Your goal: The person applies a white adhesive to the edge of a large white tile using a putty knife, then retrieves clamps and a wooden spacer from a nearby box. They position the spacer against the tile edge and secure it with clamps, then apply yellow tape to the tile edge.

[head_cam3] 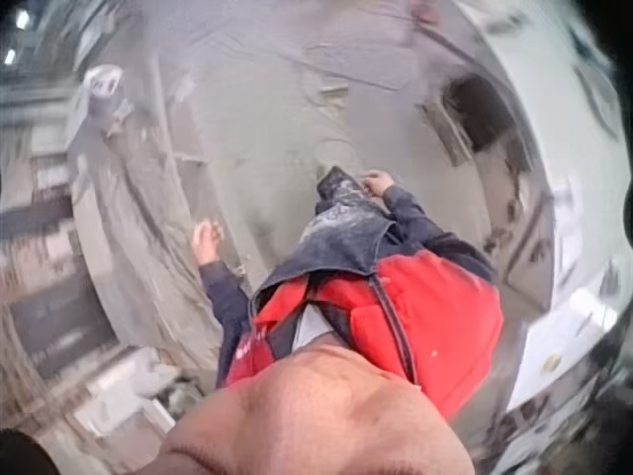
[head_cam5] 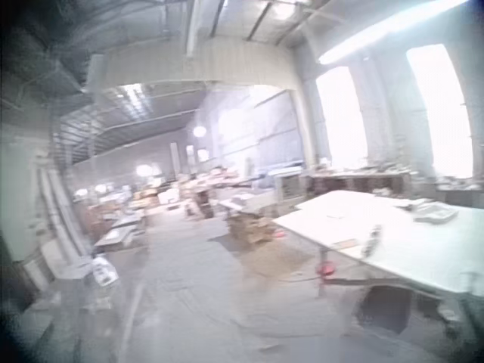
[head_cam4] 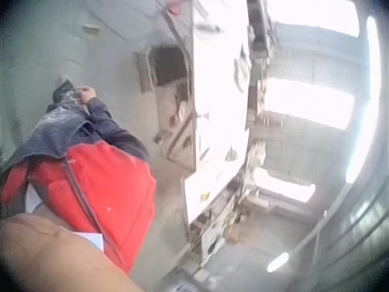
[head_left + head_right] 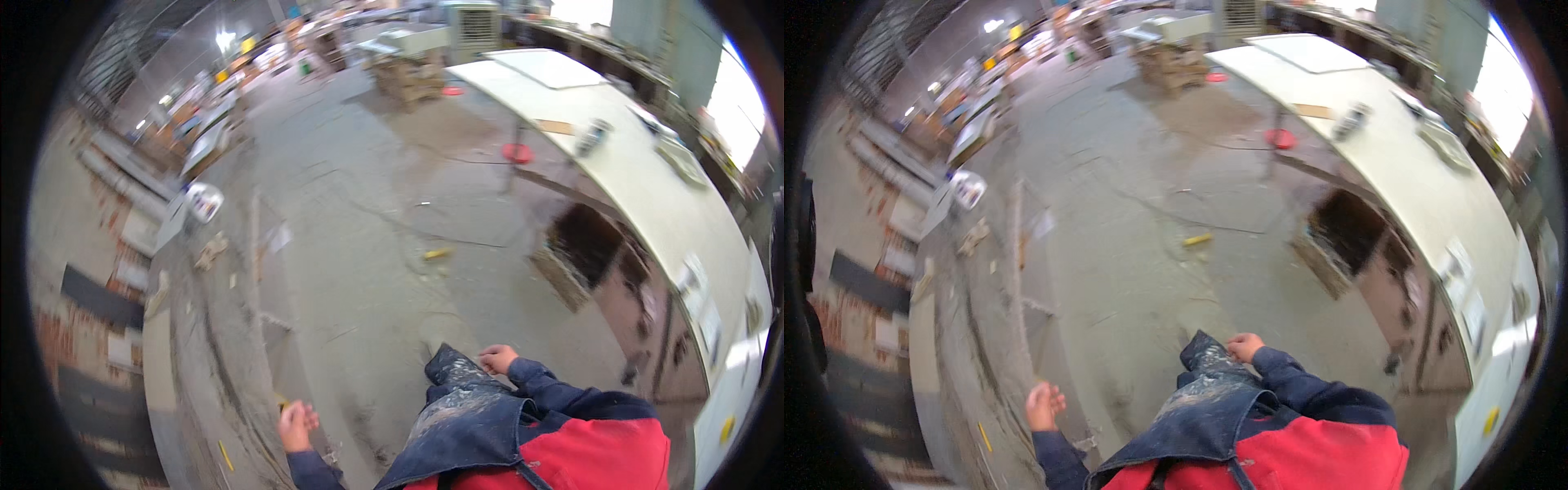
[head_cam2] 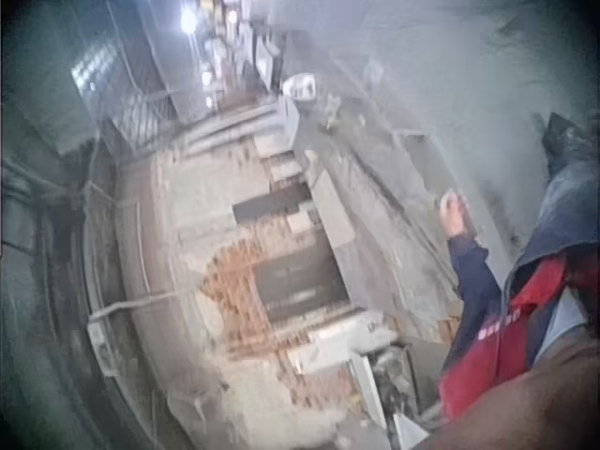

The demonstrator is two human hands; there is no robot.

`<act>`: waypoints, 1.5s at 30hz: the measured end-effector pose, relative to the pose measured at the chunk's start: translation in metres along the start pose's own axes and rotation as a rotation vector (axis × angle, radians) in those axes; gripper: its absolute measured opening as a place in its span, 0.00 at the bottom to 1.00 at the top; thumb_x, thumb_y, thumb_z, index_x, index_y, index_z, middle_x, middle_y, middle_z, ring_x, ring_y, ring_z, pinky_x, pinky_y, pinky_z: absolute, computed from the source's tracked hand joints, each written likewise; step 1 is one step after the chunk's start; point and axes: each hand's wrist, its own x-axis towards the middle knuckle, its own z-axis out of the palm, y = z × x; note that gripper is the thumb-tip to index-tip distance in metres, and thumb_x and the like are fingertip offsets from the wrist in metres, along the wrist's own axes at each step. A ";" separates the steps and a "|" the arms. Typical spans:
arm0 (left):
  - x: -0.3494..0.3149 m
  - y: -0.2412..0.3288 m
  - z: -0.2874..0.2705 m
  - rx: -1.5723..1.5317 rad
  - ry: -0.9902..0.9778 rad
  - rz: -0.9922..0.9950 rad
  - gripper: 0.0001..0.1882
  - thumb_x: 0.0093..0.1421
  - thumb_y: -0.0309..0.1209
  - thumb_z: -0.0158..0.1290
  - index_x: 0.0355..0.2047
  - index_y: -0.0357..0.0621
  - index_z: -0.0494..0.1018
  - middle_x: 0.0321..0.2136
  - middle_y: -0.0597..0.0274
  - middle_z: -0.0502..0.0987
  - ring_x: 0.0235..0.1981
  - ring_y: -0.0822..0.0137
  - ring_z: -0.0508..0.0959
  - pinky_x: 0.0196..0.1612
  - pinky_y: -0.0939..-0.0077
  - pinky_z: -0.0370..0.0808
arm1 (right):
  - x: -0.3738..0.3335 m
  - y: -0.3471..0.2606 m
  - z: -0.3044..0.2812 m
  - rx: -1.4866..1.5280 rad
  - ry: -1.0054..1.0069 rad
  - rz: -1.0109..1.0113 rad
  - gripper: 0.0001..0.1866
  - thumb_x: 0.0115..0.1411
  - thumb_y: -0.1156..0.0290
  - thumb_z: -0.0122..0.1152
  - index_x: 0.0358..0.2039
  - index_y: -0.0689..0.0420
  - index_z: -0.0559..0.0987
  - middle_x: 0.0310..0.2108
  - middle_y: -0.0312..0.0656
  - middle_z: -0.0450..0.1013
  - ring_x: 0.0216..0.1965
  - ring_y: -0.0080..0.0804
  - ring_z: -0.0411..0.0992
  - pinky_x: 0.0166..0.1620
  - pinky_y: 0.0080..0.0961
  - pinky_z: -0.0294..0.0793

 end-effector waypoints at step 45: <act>1.247 0.278 -0.613 0.457 0.638 -0.258 0.46 0.54 0.60 0.58 0.63 0.42 0.60 0.46 0.43 0.72 0.37 0.48 0.75 0.42 0.49 0.76 | 0.445 -0.550 0.459 -1.017 0.141 0.512 0.22 0.59 0.57 0.66 0.51 0.53 0.81 0.31 0.42 0.82 0.26 0.26 0.79 0.33 0.27 0.80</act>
